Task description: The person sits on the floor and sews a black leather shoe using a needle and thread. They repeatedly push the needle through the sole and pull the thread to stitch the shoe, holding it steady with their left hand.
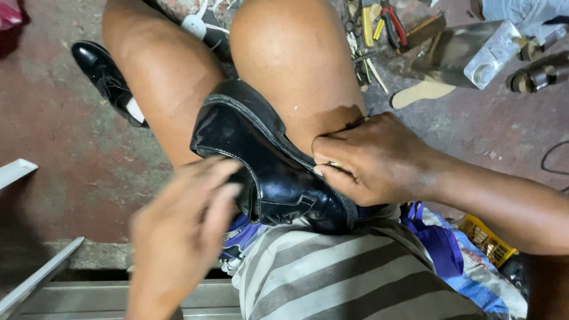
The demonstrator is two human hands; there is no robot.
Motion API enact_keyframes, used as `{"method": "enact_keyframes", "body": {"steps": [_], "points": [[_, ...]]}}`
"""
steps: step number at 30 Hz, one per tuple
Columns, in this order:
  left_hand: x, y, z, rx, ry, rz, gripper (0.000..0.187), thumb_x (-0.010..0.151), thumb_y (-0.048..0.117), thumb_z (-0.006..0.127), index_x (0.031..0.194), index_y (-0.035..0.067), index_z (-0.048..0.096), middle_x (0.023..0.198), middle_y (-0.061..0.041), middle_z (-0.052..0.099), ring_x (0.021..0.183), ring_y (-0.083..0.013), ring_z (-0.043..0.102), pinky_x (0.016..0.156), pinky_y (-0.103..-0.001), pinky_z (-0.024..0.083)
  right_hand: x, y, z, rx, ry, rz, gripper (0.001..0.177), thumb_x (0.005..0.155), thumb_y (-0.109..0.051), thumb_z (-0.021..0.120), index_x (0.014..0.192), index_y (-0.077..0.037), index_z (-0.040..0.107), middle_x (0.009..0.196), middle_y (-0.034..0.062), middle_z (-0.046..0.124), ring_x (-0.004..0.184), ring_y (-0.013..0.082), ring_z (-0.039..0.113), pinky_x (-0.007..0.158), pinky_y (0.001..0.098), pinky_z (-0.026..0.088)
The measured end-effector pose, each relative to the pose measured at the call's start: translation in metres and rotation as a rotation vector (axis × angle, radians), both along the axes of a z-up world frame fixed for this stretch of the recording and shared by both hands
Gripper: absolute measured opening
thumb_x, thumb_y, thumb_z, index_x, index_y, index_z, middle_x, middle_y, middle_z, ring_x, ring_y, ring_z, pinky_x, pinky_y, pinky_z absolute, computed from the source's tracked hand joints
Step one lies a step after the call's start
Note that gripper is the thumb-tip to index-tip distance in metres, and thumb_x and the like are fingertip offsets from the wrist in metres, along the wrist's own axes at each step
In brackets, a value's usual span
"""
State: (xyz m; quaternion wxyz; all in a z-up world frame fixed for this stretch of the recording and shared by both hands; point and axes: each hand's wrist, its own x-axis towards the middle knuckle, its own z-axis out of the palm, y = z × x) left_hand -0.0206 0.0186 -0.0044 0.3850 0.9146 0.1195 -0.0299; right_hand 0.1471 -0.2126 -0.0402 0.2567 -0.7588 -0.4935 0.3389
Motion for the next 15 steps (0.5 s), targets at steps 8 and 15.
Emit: {"method": "enact_keyframes", "body": {"steps": [8,15], "points": [[0.017,0.012,-0.019,-0.324,0.309,-0.083,0.012,0.09,0.015,0.07,0.092,0.004,0.07,0.071,-0.008,0.064,0.062,-0.0186,0.064,0.06,-0.032,0.052,-0.003,-0.008,0.003,0.003,0.039,-0.068,0.018,0.089,-0.024,0.069,0.08,-0.012,0.058,0.064,0.0051,0.064,0.058,0.0299,0.065,0.051,0.0442,0.047],[-0.012,0.004,-0.038,-1.254,0.213,0.501,0.019,0.101,0.015,0.058,0.094,-0.001,0.065,0.082,-0.008,0.068,0.055,-0.0081,0.045,0.051,-0.023,0.036,-0.004,-0.009,0.001,-0.011,0.038,-0.057,0.014,0.089,-0.022,0.068,0.082,-0.012,0.061,0.065,0.0055,0.065,0.06,0.0291,0.067,0.054,0.0457,0.049]]}}
